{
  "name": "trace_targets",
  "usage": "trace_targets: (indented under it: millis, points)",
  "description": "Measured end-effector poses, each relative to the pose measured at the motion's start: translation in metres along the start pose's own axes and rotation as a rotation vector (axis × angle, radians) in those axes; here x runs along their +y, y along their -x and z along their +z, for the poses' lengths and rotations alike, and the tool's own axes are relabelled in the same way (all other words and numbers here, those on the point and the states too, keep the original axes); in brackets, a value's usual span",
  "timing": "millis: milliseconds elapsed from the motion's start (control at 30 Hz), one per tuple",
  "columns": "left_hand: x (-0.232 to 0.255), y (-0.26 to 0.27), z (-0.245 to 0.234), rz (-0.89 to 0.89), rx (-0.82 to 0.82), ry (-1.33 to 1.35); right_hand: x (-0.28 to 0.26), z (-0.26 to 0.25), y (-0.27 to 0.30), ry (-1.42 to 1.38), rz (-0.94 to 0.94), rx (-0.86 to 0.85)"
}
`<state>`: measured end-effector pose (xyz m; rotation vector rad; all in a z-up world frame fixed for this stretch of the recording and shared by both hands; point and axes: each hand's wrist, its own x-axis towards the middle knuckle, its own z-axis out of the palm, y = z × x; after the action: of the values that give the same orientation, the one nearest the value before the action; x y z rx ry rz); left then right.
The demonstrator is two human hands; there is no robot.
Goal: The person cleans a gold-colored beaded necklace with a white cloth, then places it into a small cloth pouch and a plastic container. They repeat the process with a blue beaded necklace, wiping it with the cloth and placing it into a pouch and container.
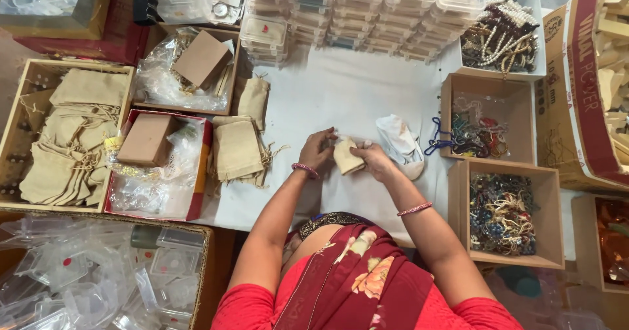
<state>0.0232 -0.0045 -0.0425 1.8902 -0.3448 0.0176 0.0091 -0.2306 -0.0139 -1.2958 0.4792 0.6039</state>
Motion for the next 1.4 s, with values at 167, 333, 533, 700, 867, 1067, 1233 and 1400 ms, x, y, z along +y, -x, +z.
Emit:
trace_targets:
  millis: [167, 333, 533, 700, 867, 1067, 1233, 1400]
  points:
    - [0.011, 0.000, 0.003, -0.039, -0.052, -0.185, -0.035, 0.006, 0.029, 0.547, -0.227, 0.061]
    - [0.008, -0.001, 0.002, -0.057, -0.069, -0.195, -0.041, 0.029, 0.057, 1.033, -0.729, 0.179]
    - [-0.004, 0.003, 0.000, -0.067, -0.111, -0.074, -0.001, 0.039, 0.062, 1.422, -1.150, 0.380]
    - [-0.002, 0.005, 0.003, -0.005, -0.111, -0.126, 0.020, 0.037, 0.063, 1.380, -1.090, 0.380]
    - [0.002, 0.013, 0.010, 0.000, -0.120, -0.271, 0.015, 0.040, 0.086, 1.332, -1.169, 0.350]
    - [0.024, 0.019, 0.002, 0.140, 0.053, -0.301, 0.014, 0.012, 0.082, 1.218, -1.257, 0.583]
    - [0.047, 0.020, -0.010, 0.307, 0.040, -0.337, -0.001, 0.012, 0.094, 1.236, -1.265, 0.616]
    - [0.050, 0.031, -0.013, 0.381, -0.156, -0.478, 0.025, 0.007, 0.095, 1.366, -1.101, 0.399]
